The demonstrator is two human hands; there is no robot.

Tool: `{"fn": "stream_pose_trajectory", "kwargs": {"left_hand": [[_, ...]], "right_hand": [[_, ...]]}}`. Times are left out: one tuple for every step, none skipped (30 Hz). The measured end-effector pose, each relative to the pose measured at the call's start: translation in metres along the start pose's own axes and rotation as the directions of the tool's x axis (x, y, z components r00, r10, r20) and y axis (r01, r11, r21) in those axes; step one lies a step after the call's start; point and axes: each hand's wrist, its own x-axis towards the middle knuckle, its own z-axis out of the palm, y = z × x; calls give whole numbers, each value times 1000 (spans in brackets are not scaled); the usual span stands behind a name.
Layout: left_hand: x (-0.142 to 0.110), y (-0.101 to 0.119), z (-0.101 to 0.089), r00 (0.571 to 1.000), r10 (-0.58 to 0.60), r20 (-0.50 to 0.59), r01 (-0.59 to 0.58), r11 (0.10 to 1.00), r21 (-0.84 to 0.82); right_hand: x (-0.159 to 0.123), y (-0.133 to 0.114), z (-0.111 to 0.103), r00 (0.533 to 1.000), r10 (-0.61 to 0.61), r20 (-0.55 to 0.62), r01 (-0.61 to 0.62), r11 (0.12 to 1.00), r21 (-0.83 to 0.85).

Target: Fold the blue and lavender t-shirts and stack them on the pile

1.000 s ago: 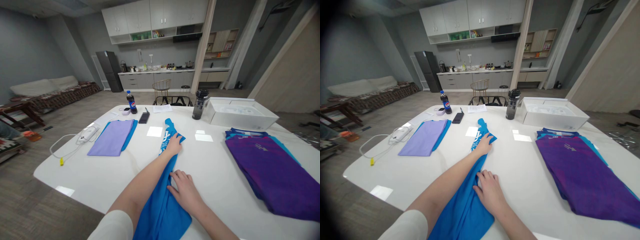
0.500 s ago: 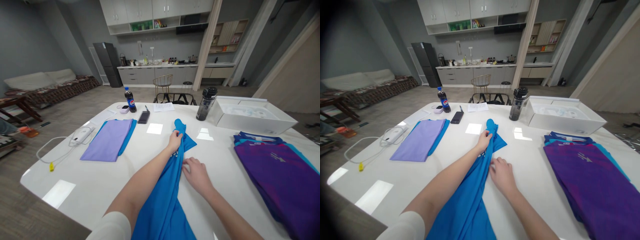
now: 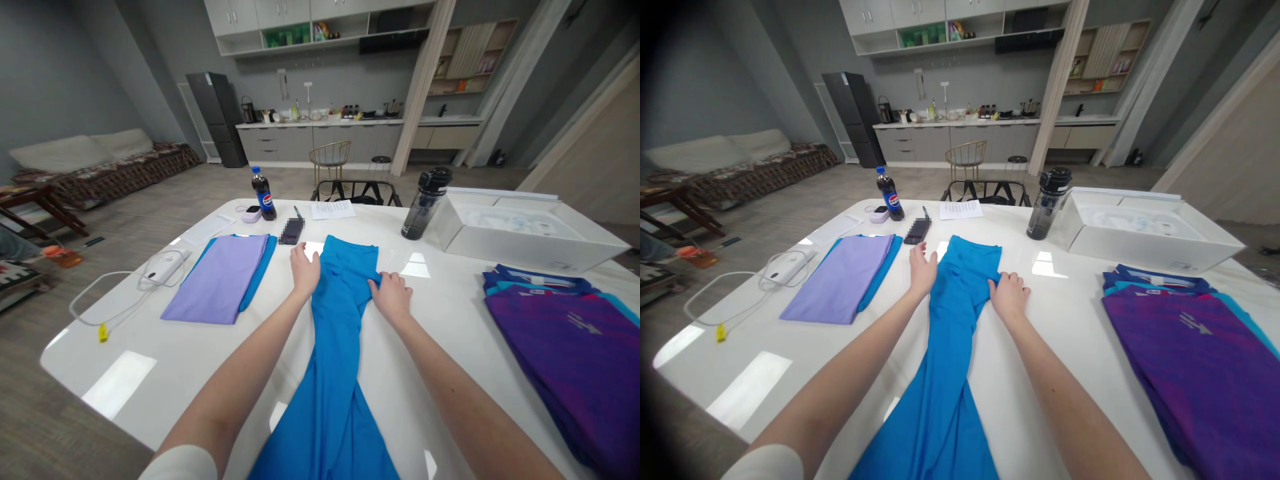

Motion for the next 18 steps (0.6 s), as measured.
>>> {"fn": "stream_pose_trajectory", "kwargs": {"left_hand": [[-6,3,-1,984,163,69,-169,981,92],[-13,7,0,933,307,187,-337,929,154],[-21,11,3,853,405,329,-481,855,193],[-29,15,8,776,442,450,-570,798,199],[-37,19,13,724,445,528,-612,766,195],[-44,23,19,701,434,566,-622,760,189],[-50,25,25,702,420,575,-609,772,181],[-54,27,30,721,403,563,-577,800,166],[-57,28,35,756,383,531,-526,838,143],[-58,28,38,796,356,490,-460,882,107],[-57,27,40,838,321,442,-383,922,56],[-55,26,40,877,280,390,-299,954,-12],[-51,24,40,911,235,337,-216,972,-94],[-46,21,38,940,188,286,-137,973,-187],[-41,18,34,963,129,237,-58,957,-284],[-34,15,29,980,44,194,34,925,-379],[-27,11,23,985,-66,160,135,872,-471],[-19,7,15,972,-189,140,235,799,-553]], "right_hand": [[0,-1,1,1000,11,5,-11,1000,4],[1,-2,1,1000,11,10,-11,1000,15],[3,-3,1,1000,4,10,-4,999,36],[5,-4,-1,1000,-1,-1,1,997,76],[7,-6,-3,1000,2,-18,1,989,148],[10,-8,-6,999,13,-33,-4,967,257],[12,-10,-9,999,21,-35,-5,917,398],[14,-14,-13,1000,9,-17,1,833,554],[16,-18,-17,999,-34,14,15,715,699],[18,-23,-21,994,-104,41,27,581,813],[20,-27,-24,983,-176,56,30,450,892],[22,-31,-26,973,-222,58,21,339,941],[23,-35,-26,972,-227,57,3,256,967],[25,-38,-24,981,-185,62,-23,210,977],[26,-40,-20,990,-117,79,-53,208,977],[27,-43,-15,994,-54,100,-83,255,963],[27,-44,-9,994,-21,111,-97,353,931],[26,-46,-2,994,-31,109,-80,486,870]]}}
